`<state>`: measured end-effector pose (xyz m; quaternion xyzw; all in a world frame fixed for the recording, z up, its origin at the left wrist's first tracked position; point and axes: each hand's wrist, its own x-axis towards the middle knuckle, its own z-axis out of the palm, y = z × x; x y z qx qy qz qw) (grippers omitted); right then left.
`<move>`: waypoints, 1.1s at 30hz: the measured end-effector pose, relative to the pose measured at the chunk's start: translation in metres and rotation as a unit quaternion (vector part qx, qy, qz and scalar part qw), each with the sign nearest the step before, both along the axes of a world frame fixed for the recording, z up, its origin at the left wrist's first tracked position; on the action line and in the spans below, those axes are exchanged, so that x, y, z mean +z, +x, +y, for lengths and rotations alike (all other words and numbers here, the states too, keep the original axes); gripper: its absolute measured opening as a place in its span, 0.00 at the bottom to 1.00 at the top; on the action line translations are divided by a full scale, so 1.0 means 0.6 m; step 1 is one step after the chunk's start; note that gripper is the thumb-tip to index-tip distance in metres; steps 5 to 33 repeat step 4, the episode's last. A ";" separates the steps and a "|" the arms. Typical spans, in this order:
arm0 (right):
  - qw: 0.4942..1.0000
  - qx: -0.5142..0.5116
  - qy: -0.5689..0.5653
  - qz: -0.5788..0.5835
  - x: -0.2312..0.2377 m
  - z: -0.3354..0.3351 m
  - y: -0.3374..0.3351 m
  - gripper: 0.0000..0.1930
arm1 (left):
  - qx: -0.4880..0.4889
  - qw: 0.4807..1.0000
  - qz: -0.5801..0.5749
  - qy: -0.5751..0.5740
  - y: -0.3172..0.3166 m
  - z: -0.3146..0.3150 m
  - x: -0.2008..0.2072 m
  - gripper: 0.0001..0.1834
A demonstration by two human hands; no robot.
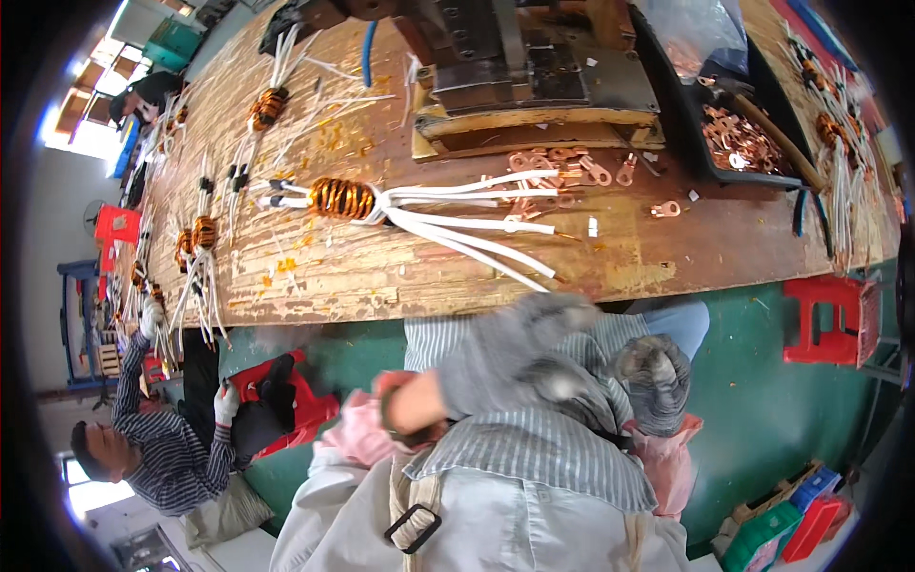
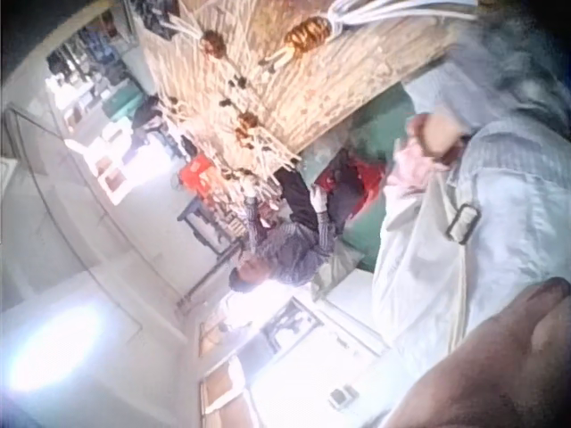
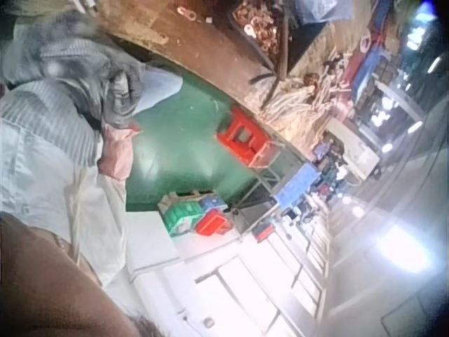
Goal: Crimping copper terminals onto electrical wires and using pliers to trim or secure components.
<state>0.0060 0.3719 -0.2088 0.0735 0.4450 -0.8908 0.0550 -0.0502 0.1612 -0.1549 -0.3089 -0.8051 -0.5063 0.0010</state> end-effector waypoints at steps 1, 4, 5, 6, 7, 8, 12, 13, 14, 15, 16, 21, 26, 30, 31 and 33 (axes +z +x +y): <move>1.000 0.000 -0.014 0.019 0.017 -0.024 -0.001 0.19 | -0.001 0.999 -0.008 0.033 0.005 0.017 -0.017 0.28; 0.996 0.088 0.003 0.011 -0.004 -0.037 0.015 0.18 | -0.044 0.990 -0.105 0.086 0.023 0.049 -0.040 0.31; 0.996 0.088 0.003 0.011 -0.004 -0.037 0.015 0.18 | -0.044 0.990 -0.105 0.086 0.023 0.049 -0.040 0.31; 0.996 0.088 0.003 0.011 -0.004 -0.037 0.015 0.18 | -0.044 0.990 -0.105 0.086 0.023 0.049 -0.040 0.31; 0.996 0.088 0.003 0.011 -0.004 -0.037 0.015 0.18 | -0.044 0.990 -0.105 0.086 0.023 0.049 -0.040 0.31; 0.996 0.088 0.003 0.011 -0.004 -0.037 0.015 0.18 | -0.044 0.990 -0.105 0.086 0.023 0.049 -0.040 0.31; 0.996 0.088 0.003 0.011 -0.004 -0.037 0.015 0.18 | -0.044 0.990 -0.105 0.086 0.023 0.049 -0.040 0.31; 0.996 0.088 0.003 0.011 -0.004 -0.037 0.015 0.18 | -0.044 0.990 -0.105 0.086 0.023 0.049 -0.040 0.31; 0.996 0.088 0.003 0.011 -0.004 -0.037 0.015 0.18 | -0.044 0.990 -0.105 0.086 0.023 0.049 -0.040 0.31; 0.996 0.088 0.003 0.011 -0.004 -0.037 0.015 0.18 | -0.044 0.990 -0.105 0.086 0.023 0.049 -0.040 0.31; 0.996 0.088 0.003 0.011 -0.004 -0.037 0.015 0.18 | -0.044 0.990 -0.105 0.086 0.023 0.049 -0.040 0.31; 0.996 0.088 0.003 0.011 -0.004 -0.037 0.015 0.18 | -0.044 0.990 -0.105 0.086 0.023 0.049 -0.040 0.31; 0.996 0.088 0.003 0.011 -0.004 -0.037 0.015 0.18 | -0.044 0.990 -0.105 0.086 0.023 0.049 -0.040 0.31; 0.996 0.088 0.003 0.011 -0.004 -0.037 0.015 0.18 | -0.044 0.990 -0.105 0.086 0.023 0.049 -0.040 0.31; 0.996 0.088 0.003 0.011 -0.004 -0.037 0.015 0.18 | -0.044 0.990 -0.105 0.086 0.023 0.049 -0.040 0.31; 0.996 0.088 0.003 0.011 -0.004 -0.037 0.015 0.18 | -0.044 0.990 -0.105 0.086 0.023 0.049 -0.040 0.31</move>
